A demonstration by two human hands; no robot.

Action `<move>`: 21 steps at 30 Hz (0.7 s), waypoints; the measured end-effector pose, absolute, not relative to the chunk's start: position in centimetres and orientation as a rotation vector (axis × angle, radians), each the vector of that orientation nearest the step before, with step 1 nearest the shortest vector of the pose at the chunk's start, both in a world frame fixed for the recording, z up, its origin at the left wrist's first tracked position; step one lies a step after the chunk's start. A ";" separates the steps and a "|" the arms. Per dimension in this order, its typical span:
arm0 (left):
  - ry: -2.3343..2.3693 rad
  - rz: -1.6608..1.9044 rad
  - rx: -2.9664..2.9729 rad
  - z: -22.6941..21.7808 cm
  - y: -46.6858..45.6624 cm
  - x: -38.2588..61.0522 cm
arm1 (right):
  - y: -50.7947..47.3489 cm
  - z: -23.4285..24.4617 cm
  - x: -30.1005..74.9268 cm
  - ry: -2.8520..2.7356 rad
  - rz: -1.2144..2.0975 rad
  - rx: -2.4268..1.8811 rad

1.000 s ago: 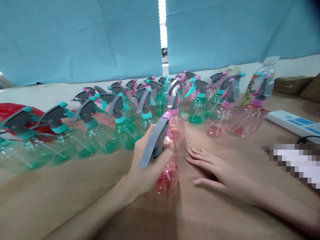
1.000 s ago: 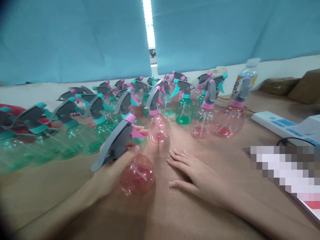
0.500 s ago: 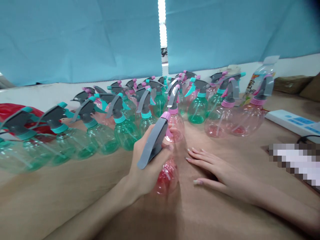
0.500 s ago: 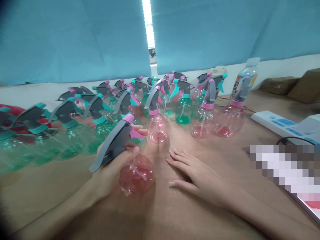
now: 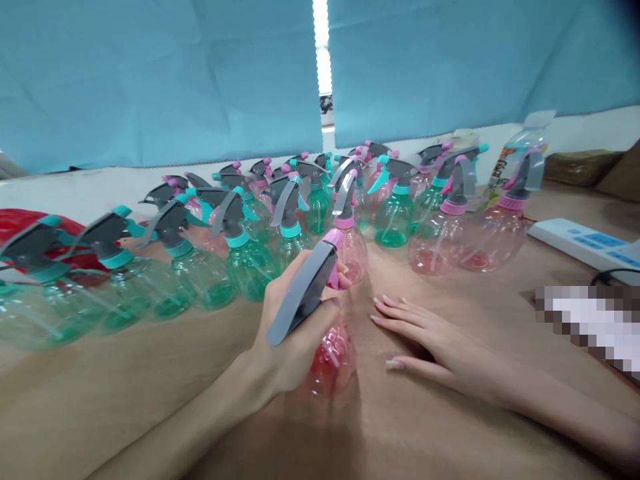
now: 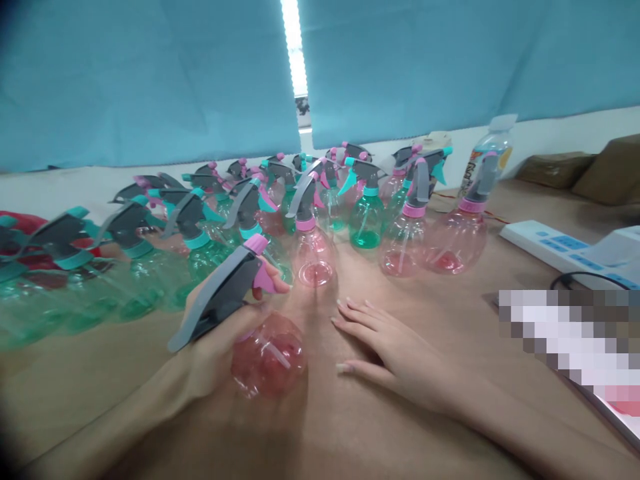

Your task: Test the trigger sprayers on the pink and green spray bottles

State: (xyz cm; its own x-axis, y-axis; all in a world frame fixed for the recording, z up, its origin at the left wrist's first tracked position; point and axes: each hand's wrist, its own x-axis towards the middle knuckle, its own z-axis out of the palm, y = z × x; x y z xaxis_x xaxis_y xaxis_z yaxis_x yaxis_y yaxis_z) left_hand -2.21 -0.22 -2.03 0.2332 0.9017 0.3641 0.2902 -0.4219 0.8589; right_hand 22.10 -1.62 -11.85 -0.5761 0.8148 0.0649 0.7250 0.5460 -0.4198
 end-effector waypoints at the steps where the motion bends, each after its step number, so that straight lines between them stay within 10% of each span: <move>1: 1.118 1.193 1.828 -2.0 -0.2 -2.2 | -1.6 -11.9 22.1 -2.535 0.515 -1.286; 21: 1.016 1.153 1.846 -1.7 -0.9 -1.2 | -1.6 -10.4 21.5 -2.527 0.585 -1.260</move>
